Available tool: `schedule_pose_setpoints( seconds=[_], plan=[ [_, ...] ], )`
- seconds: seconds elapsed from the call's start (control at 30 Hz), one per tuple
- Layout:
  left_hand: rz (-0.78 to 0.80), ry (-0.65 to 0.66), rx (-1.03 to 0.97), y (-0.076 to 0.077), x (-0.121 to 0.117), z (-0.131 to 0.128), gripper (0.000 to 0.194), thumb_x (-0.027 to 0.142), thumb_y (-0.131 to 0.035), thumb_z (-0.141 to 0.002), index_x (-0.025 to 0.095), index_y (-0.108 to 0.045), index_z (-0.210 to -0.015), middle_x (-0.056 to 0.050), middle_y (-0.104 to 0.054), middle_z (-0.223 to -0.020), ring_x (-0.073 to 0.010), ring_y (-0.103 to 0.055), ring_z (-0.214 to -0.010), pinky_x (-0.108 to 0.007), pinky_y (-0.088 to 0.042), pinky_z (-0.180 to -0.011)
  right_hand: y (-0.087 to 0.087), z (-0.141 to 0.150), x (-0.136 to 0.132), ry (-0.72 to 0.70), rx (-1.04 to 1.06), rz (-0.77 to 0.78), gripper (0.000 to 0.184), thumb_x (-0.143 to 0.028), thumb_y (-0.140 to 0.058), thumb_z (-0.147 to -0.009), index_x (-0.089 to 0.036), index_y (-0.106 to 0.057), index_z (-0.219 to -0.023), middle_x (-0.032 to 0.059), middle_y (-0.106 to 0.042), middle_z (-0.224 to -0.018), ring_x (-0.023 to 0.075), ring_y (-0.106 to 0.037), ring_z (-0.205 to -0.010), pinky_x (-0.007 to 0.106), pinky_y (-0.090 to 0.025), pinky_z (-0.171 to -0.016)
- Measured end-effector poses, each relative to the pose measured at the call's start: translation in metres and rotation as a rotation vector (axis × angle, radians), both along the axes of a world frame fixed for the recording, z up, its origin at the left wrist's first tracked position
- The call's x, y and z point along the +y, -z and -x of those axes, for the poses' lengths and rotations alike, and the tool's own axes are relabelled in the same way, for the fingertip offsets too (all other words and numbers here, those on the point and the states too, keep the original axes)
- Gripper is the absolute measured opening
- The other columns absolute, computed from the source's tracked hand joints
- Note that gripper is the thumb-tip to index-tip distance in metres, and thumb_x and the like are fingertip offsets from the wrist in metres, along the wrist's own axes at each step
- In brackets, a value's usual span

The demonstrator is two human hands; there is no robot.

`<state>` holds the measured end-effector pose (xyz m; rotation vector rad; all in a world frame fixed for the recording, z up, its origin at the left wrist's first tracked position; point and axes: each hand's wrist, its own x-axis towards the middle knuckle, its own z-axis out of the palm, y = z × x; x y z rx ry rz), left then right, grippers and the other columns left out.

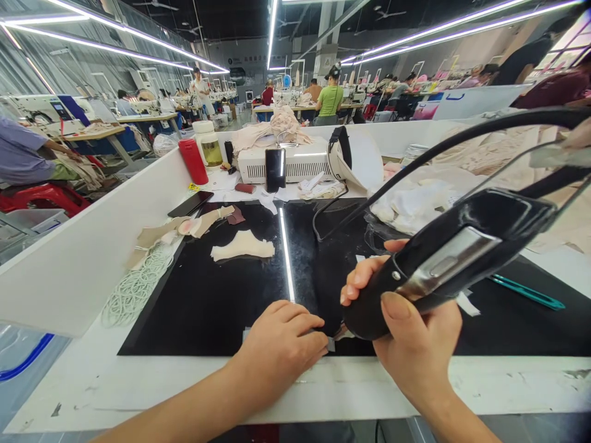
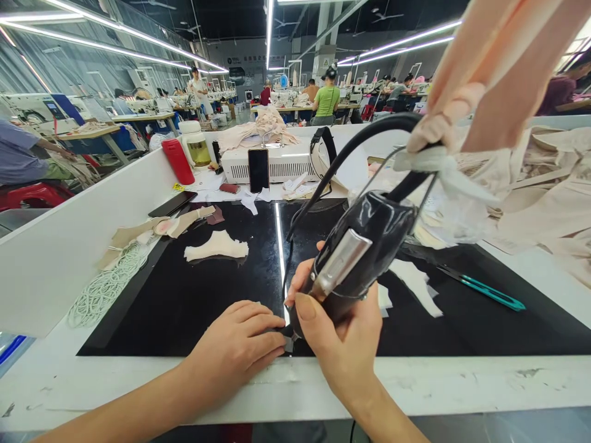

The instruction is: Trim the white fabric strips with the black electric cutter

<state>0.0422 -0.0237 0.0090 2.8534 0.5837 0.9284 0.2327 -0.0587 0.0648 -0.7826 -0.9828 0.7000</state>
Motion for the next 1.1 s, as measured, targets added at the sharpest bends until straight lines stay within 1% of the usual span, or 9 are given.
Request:
schedule_pose_setpoints(
  seconds=[0.13,0.3,0.4,0.5,0.67,0.87,0.97,1.1],
  plan=[
    [0.006,0.000,0.001,0.001,-0.001,0.002,0.026,0.027,-0.063,-0.120,0.023,-0.079,-0.100,0.003,-0.088,-0.118,-0.0185,-0.079,-0.108,-0.036,-0.060,-0.094,0.001,0.000,0.000,0.001,-0.001,0.001,0.048,-0.049,-0.095,-0.095,-0.034,-0.068,-0.131,-0.0048,-0.074,-0.089,0.0162,-0.068,-0.066,0.029,-0.056,-0.050],
    [-0.016,0.003,0.007,0.005,-0.002,0.003,0.024,0.027,-0.062,-0.121,0.023,-0.079,-0.104,0.002,-0.088,-0.120,-0.0190,-0.079,-0.108,-0.037,-0.058,-0.096,-0.001,0.001,0.000,0.019,-0.006,-0.001,0.042,-0.049,-0.093,-0.097,-0.034,-0.069,-0.128,-0.0046,-0.074,-0.088,0.0163,-0.069,-0.068,0.030,-0.061,-0.057],
    [-0.029,0.004,0.019,0.007,-0.002,0.004,0.020,0.027,-0.063,-0.120,0.024,-0.079,-0.109,0.002,-0.088,-0.124,-0.0192,-0.079,-0.110,-0.037,-0.058,-0.098,-0.003,0.001,-0.002,0.030,-0.009,0.011,0.042,-0.049,-0.094,-0.096,-0.034,-0.070,-0.127,-0.0046,-0.073,-0.086,0.0166,-0.069,-0.067,0.031,-0.063,-0.059],
    [-0.036,-0.004,0.058,0.009,-0.002,0.005,0.017,0.027,-0.065,-0.119,0.024,-0.080,-0.110,0.000,-0.087,-0.125,-0.0189,-0.078,-0.113,-0.037,-0.058,-0.100,-0.005,0.000,-0.006,0.044,-0.012,-0.012,0.041,-0.051,-0.093,-0.095,-0.033,-0.071,-0.125,-0.0042,-0.072,-0.084,0.0171,-0.069,-0.067,0.032,-0.064,-0.060],
    [-0.025,-0.001,0.084,0.009,-0.002,0.005,0.017,0.026,-0.065,-0.119,0.024,-0.080,-0.111,-0.001,-0.087,-0.125,-0.0195,-0.078,-0.114,-0.037,-0.058,-0.102,-0.005,0.002,-0.009,0.004,-0.029,-0.028,0.038,-0.048,-0.092,-0.096,-0.033,-0.072,-0.125,-0.0035,-0.072,-0.084,0.0168,-0.069,-0.067,0.031,-0.064,-0.060],
    [-0.028,0.000,0.094,0.010,-0.002,0.006,0.014,0.023,-0.066,-0.117,0.023,-0.080,-0.115,-0.002,-0.087,-0.127,-0.0201,-0.078,-0.116,-0.038,-0.059,-0.105,-0.002,0.003,-0.009,0.017,-0.011,0.001,0.037,-0.048,-0.092,-0.097,-0.034,-0.071,-0.125,-0.0043,-0.072,-0.084,0.0168,-0.069,-0.068,0.031,-0.064,-0.061],
    [-0.018,0.003,0.088,0.008,-0.003,0.006,0.014,0.025,-0.066,-0.118,0.023,-0.080,-0.116,-0.001,-0.087,-0.128,-0.0197,-0.079,-0.117,-0.038,-0.060,-0.107,-0.007,0.003,-0.009,0.006,0.003,0.014,0.039,-0.048,-0.094,-0.095,-0.034,-0.072,-0.125,-0.0040,-0.073,-0.084,0.0174,-0.070,-0.067,0.031,-0.065,-0.061],
    [0.026,0.000,0.053,-0.003,-0.006,0.016,0.019,0.034,-0.062,-0.121,0.023,-0.078,-0.122,-0.002,-0.085,-0.136,-0.0205,-0.079,-0.125,-0.041,-0.059,-0.120,-0.016,0.004,-0.007,0.016,0.047,-0.036,0.044,-0.050,-0.098,-0.090,-0.032,-0.074,-0.123,-0.0041,-0.073,-0.082,0.0166,-0.069,-0.065,0.030,-0.065,-0.059]
  ],
)
